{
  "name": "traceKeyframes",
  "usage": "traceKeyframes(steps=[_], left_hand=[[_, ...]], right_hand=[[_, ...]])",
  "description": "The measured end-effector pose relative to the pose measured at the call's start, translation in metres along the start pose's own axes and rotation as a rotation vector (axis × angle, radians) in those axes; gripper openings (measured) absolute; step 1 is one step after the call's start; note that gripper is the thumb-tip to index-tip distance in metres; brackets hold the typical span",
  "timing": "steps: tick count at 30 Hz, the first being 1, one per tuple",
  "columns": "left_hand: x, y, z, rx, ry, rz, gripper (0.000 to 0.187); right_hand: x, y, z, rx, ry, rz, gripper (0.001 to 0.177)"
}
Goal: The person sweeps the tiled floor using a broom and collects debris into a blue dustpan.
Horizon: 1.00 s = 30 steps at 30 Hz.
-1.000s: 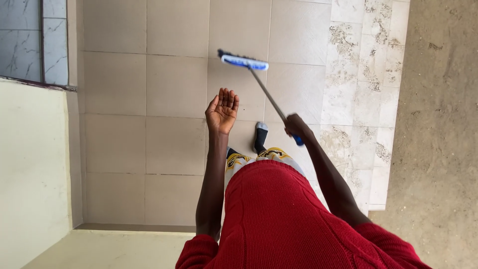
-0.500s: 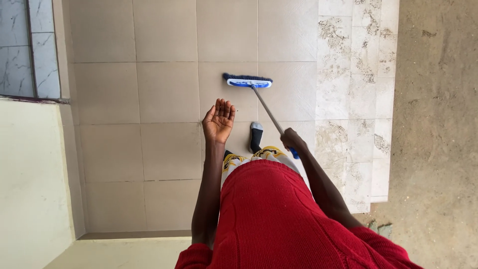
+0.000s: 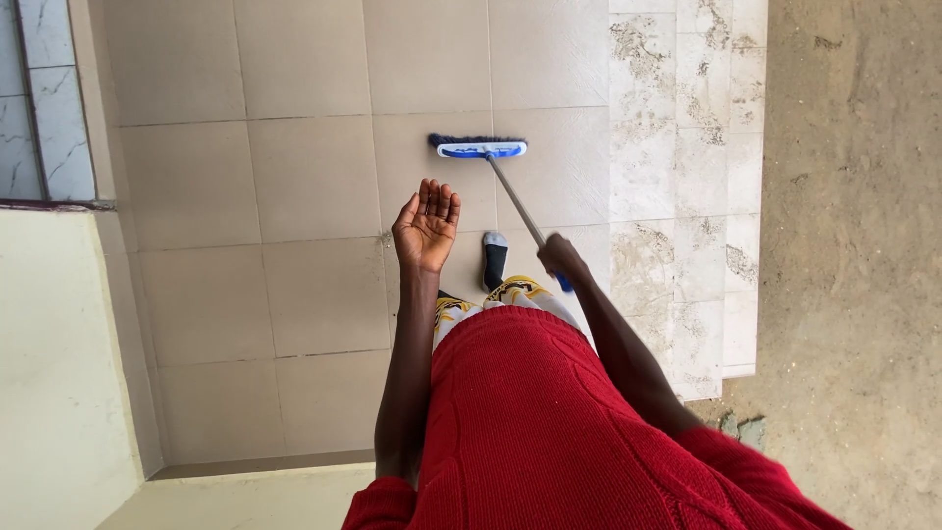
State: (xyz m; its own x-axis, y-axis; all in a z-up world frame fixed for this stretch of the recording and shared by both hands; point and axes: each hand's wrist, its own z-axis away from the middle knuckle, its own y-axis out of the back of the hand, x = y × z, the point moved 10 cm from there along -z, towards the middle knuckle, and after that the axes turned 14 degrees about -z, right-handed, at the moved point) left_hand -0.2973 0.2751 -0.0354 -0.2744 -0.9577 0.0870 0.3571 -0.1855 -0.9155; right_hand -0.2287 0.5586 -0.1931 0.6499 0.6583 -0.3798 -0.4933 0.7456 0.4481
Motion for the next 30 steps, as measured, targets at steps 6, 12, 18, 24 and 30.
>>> traceKeyframes(steps=[6,12,18,24,30], left_hand=[[-0.003,-0.001,-0.003,0.003,0.016,-0.008,0.027],[0.001,0.008,-0.006,0.022,0.024,0.003,0.027],[0.004,0.001,-0.019,0.046,0.020,0.014,0.023],[-0.015,0.008,-0.023,0.095,0.018,-0.001,0.025],[-0.031,-0.002,-0.027,0.069,0.031,-0.068,0.025]], right_hand=[[-0.006,0.004,-0.010,0.061,0.055,-0.109,0.028],[0.010,-0.020,-0.019,-0.009,0.076,-0.083,0.026],[-0.017,0.033,-0.008,-0.097,0.076,-0.061,0.027],[-0.088,0.082,0.010,0.049,0.213,-0.359,0.027],[-0.126,0.115,-0.076,0.095,0.091,-0.167,0.025]])
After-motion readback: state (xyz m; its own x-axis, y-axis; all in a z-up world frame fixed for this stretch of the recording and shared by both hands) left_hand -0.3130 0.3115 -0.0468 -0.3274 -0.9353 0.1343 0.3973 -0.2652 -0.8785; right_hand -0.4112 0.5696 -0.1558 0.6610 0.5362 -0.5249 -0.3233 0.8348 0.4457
